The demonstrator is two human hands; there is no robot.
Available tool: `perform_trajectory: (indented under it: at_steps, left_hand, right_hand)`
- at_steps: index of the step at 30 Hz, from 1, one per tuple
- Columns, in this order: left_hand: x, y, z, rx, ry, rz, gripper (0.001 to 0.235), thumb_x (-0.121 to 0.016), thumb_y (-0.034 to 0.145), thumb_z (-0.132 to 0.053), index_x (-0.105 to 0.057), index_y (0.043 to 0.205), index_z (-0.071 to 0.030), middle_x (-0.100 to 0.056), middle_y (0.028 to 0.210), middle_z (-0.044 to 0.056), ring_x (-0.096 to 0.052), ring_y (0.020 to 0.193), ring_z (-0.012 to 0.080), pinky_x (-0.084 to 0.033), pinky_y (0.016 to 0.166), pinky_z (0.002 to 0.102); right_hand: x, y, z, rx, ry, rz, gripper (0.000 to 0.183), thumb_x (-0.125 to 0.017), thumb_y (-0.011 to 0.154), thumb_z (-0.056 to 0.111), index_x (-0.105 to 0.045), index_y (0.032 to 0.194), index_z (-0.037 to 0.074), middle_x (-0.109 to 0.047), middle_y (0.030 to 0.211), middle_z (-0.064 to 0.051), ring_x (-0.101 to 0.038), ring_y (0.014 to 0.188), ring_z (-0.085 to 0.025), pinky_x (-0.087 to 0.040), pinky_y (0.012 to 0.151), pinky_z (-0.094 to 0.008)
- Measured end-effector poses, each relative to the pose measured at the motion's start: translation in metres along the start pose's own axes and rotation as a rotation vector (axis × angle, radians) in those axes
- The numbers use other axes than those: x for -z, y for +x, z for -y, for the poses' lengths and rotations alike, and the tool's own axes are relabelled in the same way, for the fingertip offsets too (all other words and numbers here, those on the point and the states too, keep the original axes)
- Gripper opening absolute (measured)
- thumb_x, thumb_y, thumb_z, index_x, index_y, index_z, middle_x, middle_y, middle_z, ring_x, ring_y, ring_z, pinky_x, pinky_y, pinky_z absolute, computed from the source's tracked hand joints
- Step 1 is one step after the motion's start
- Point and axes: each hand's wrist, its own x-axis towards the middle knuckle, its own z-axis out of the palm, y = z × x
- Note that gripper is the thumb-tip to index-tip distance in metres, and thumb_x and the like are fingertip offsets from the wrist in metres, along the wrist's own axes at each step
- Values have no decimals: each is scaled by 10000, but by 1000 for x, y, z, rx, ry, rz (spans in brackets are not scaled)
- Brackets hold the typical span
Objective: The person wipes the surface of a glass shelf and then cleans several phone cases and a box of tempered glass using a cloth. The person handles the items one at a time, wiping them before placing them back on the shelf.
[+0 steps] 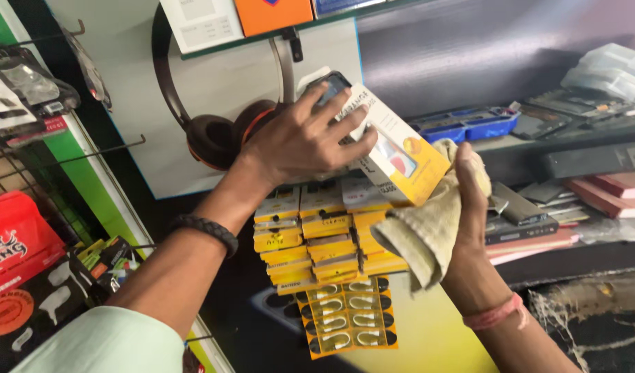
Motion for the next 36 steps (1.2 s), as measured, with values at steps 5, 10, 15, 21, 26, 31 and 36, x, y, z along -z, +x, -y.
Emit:
perform_trajectory:
  at_steps: [5, 10, 15, 21, 26, 31, 36]
  left_hand:
    - [17, -6, -2, 91, -73, 46, 244, -693, 1043, -251, -700, 1285, -220, -706, 1334, 57, -638, 1264, 294, -473, 1137, 520]
    - [28, 4, -17, 359, 102, 162, 436, -725, 1004, -206, -605, 1406, -324, -524, 1528, 43, -452, 1489, 249, -297, 1289, 581]
    - [49, 40, -99, 1547, -619, -483, 838, -689, 1013, -100, -138, 1644, -81, -289, 1615, 251, -313, 1588, 336, -228, 1372, 554]
    - [43, 55, -123, 1809, -1157, -873, 875, -735, 837, -49, -250, 1563, 8, -526, 1420, 242, -575, 1298, 305, -465, 1119, 415]
    - [26, 41, -142, 1948, -1196, -921, 866, -691, 804, -23, -258, 1553, -39, -565, 1335, 172, -632, 1161, 256, -542, 993, 384]
    - [9, 45, -171, 1625, -1308, -925, 739, -659, 926, 2, -314, 1580, -13, -543, 1443, 172, -569, 1289, 232, -480, 1115, 367]
    - [21, 51, -176, 1575, -1276, -870, 726, -676, 919, 28, -347, 1565, 13, -560, 1430, 182, -580, 1280, 235, -493, 1092, 360]
  right_hand:
    - [-16, -17, 0, -326, 56, 18, 531, -680, 974, 248, -558, 1448, 43, -678, 1233, -169, -697, 998, -278, -583, 826, -381]
    - [-22, -25, -5, -290, 33, 21, 559, -658, 896, 198, -529, 1415, 35, -693, 1206, -166, -717, 1003, -281, -608, 861, -411]
    - [-19, -41, -15, -310, 84, -18, 585, -664, 897, 193, -526, 1442, 32, -690, 1236, -156, -712, 1021, -269, -601, 870, -410]
    - [-5, -52, -36, -110, -214, -109, 647, -721, 846, 243, -480, 1419, 63, -648, 1284, -146, -689, 1101, -264, -565, 942, -417]
    - [3, -54, -39, 814, -1118, -280, 745, -772, 995, 351, -377, 1509, -16, -462, 1492, -210, -476, 1387, -346, -389, 1196, -464]
    - [-25, -38, -32, 703, -1358, 177, 561, -674, 1017, 243, -500, 1509, 38, -391, 1623, -239, -405, 1499, -367, -356, 1215, -489]
    - [-43, -18, -11, 735, -1418, 125, 478, -667, 1005, 249, -565, 1425, 45, -542, 1469, -250, -554, 1353, -361, -460, 1116, -455]
